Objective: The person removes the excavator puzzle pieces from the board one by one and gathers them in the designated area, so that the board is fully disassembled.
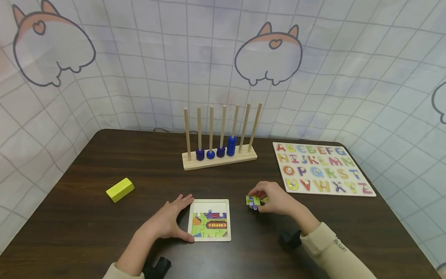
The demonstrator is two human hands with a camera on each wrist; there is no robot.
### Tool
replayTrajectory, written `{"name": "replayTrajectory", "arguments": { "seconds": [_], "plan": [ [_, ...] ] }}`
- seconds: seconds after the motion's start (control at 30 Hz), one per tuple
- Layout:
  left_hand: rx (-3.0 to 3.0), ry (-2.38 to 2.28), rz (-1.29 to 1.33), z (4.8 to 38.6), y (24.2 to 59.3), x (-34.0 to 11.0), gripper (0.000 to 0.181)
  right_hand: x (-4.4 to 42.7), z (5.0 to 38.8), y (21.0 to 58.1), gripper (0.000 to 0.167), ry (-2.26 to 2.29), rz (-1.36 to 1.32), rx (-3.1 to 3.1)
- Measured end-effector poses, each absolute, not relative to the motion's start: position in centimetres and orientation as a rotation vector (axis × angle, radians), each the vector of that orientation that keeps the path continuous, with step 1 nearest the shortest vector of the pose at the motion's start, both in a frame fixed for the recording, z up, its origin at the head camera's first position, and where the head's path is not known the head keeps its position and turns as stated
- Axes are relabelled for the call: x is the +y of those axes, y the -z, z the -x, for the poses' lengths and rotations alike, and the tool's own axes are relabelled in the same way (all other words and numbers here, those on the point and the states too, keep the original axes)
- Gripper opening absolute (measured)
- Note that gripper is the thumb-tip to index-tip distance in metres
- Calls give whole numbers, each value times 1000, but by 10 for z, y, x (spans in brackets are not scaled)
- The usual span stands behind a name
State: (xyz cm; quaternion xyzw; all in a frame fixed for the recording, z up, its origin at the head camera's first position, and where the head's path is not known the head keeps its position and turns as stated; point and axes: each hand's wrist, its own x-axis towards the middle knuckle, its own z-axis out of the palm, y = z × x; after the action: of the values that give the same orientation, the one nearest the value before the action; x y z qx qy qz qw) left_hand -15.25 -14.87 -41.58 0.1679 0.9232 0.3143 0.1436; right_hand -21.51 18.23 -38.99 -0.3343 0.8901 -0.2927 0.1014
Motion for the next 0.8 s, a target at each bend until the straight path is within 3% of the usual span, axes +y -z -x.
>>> {"name": "replayTrajectory", "arguments": {
  "seconds": [0.8],
  "plan": [
    [2682,-880,-479,153,417,-148,106,240,210,390,33,807,875,2746]
  ]
}}
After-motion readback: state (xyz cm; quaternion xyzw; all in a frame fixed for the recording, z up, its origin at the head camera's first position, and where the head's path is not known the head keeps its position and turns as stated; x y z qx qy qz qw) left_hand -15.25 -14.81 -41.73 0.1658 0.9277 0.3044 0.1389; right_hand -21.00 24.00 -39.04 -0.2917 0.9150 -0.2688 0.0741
